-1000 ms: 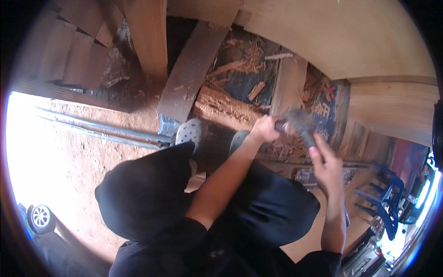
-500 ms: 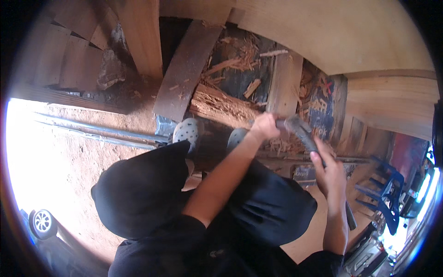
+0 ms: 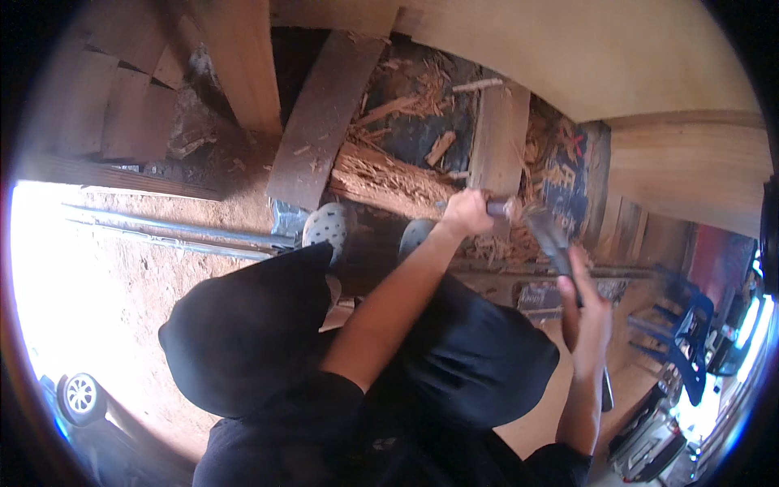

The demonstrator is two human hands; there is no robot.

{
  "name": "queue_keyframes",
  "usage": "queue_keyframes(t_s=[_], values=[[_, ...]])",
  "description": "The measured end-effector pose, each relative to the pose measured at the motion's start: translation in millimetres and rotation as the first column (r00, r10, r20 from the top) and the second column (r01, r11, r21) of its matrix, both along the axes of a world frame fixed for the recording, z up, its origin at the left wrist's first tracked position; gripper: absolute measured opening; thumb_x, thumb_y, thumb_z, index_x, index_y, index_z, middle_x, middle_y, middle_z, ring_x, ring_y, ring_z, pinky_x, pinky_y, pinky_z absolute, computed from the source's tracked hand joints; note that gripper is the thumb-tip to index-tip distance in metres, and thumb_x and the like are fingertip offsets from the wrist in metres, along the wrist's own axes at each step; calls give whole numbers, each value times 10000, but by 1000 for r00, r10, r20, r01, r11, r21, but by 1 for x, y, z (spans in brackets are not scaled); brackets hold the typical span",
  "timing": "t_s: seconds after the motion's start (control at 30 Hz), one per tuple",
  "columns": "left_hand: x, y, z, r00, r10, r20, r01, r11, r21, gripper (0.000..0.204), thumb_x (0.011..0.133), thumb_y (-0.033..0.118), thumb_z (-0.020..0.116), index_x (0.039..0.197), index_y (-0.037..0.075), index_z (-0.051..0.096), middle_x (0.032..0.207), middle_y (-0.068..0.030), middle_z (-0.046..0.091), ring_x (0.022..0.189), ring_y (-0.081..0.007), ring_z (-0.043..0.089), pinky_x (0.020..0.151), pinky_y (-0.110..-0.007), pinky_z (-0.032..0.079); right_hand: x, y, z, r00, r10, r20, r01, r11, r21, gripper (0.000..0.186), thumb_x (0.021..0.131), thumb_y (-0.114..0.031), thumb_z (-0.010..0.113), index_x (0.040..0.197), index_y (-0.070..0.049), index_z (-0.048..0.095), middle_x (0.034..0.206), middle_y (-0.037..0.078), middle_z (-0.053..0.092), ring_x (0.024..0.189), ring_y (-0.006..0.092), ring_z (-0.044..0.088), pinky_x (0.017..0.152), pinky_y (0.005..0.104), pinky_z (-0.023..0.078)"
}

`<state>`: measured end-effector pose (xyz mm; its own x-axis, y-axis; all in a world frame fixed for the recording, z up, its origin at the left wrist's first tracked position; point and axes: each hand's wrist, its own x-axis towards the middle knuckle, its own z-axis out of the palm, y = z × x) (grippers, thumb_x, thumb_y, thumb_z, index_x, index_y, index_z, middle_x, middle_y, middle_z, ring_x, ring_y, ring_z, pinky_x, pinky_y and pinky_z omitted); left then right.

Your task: The person sits on the floor and uses a chisel and hammer to carve a small cylindrical piece of wood. They repeatedly strike the chisel to remove wood shavings and occasionally clear debris from the work area.

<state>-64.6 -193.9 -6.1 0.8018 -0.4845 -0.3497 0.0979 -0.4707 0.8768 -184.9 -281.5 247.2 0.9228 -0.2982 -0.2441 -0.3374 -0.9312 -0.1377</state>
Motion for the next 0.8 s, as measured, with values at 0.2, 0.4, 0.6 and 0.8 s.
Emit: queue_keyframes(t_s=[0.2,0.4,0.6,0.8], values=[[-4,-1,-11,997,-1,72,-2,999,32,305,655,180,611,919,35,658,907,-216,651,913,-354,622,825,-416,499,-14,-1,-21,832,51,552,-144,981,127,353,891,-200,562,1222,-75,558,809,167,636,729,238,643,666,330,489],[-3,-6,-5,979,-170,111,163,984,76,310,648,166,601,925,36,654,871,-220,651,891,-354,631,813,-420,503,-8,-1,-53,995,72,-65,-75,996,-48,408,890,-257,598,1266,-118,523,761,171,642,682,314,653,596,374,493],[-3,-12,-8,995,-58,84,52,996,73,299,646,183,607,902,34,647,869,-213,654,892,-351,632,803,-412,506,-39,-9,-51,882,104,460,-174,978,112,404,914,-243,557,1294,-120,498,887,218,635,778,330,652,661,369,505],[-5,-11,-9,986,-130,108,118,987,114,349,644,218,624,934,27,654,901,-203,658,893,-342,636,809,-408,507,-19,-10,-74,983,-183,9,182,983,34,415,945,-274,495,1304,-67,477,1062,222,623,953,333,634,762,349,493]])
